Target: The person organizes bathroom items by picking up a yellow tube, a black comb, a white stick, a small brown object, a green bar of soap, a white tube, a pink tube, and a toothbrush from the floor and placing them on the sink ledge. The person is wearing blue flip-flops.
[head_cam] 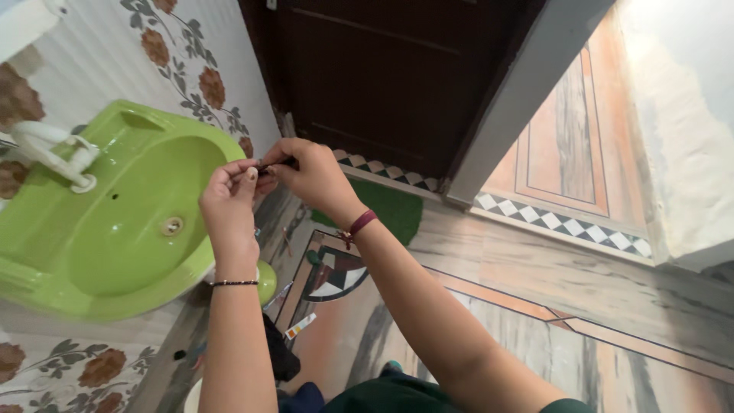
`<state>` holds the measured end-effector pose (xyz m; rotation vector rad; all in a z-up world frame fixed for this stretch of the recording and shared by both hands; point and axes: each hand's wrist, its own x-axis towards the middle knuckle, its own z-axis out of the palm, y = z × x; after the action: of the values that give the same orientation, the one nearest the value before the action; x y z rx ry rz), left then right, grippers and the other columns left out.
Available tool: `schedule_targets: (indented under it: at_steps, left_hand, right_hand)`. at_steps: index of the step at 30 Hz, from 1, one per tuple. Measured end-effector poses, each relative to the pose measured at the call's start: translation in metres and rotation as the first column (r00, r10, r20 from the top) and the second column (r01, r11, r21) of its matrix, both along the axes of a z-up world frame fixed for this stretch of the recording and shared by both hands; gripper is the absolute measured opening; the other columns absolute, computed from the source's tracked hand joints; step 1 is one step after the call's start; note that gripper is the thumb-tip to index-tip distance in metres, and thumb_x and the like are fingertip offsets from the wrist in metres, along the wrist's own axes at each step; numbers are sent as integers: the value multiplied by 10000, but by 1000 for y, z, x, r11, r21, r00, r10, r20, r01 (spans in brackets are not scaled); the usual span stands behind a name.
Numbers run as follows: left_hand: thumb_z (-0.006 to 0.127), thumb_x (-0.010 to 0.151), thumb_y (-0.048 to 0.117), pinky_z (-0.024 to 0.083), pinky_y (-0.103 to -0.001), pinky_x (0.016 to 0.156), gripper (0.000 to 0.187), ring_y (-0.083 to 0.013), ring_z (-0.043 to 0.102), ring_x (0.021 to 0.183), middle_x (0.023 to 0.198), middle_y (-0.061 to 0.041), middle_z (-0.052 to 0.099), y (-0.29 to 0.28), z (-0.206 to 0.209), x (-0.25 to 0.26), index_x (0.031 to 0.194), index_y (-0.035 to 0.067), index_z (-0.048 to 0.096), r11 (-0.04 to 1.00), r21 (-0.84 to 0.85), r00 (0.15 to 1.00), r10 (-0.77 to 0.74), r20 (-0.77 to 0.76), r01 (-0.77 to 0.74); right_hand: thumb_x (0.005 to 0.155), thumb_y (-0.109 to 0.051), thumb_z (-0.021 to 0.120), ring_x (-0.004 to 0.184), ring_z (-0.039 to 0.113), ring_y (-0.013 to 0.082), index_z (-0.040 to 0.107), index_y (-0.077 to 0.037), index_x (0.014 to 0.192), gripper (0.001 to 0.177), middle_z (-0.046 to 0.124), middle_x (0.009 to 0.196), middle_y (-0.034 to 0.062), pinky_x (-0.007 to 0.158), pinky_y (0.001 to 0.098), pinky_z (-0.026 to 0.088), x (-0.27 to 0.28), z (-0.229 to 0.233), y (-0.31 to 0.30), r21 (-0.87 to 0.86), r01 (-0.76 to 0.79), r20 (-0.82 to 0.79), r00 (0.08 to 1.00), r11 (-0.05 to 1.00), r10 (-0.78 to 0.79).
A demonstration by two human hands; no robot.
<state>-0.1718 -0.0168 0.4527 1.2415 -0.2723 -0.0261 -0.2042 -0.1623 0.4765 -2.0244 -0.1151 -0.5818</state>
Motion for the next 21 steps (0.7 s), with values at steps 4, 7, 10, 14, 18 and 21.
schedule_targets:
  at_steps: [4, 7, 10, 14, 18, 21]
  left_hand:
    - [561, 1026, -2, 629, -307, 838, 122, -159, 731, 868, 990, -97, 705, 14, 7, 13, 1117, -47, 629, 999, -13, 1000, -30, 7, 30]
    - [555, 1020, -14, 632, -305, 811, 108, -169, 733, 845, 978, -101, 702, 34, 9, 27, 1100, -47, 619, 1000, 8, 999, -22, 32, 22]
    - [565, 1016, -25, 631, -303, 789, 89, -170, 728, 819, 963, -106, 703, 59, 16, 45, 1082, -47, 622, 999, 38, 997, -22, 73, 20]
    - [570, 1014, -30, 616, -290, 757, 91, -147, 714, 810, 969, -91, 710, 98, 29, 67, 1073, -38, 639, 993, 120, 994, 6, 111, -19]
    - [583, 1015, -11, 613, -282, 728, 79, -130, 718, 811, 966, -74, 720, 142, 45, 90, 1064, -20, 645, 974, 210, 984, 53, 172, -89]
    - [580, 1020, -14, 605, -280, 727, 78, -132, 714, 807, 957, -73, 721, 180, 57, 111, 1080, -17, 630, 947, 289, 960, 57, 275, -139]
  right_hand:
    - [855, -66, 710, 871, 763, 216, 737, -35, 1018, 169, 774, 941, 98, 808, 329, 597, 9, 12, 15, 35, -10, -4, 1000, 999, 11]
    - [842, -53, 708, 894, 761, 236, 726, -21, 1026, 188, 765, 958, 113, 829, 341, 594, 19, 17, 30, -20, -58, 73, 996, 998, 60]
    - [824, -56, 721, 897, 760, 254, 721, -16, 1014, 194, 764, 957, 125, 827, 344, 594, 34, 22, 49, -94, -67, 110, 991, 993, 77]
    - [828, -58, 714, 910, 767, 261, 713, -20, 1005, 181, 771, 960, 122, 824, 347, 602, 62, 32, 85, -180, -114, 161, 977, 977, 143]
    - [819, -68, 743, 852, 754, 274, 703, -13, 981, 176, 754, 909, 135, 777, 365, 596, 91, 49, 125, -274, -151, 147, 969, 950, 196]
    - [822, -75, 757, 838, 743, 288, 695, -10, 957, 162, 748, 889, 141, 752, 380, 582, 114, 65, 158, -330, -179, 155, 958, 927, 241]
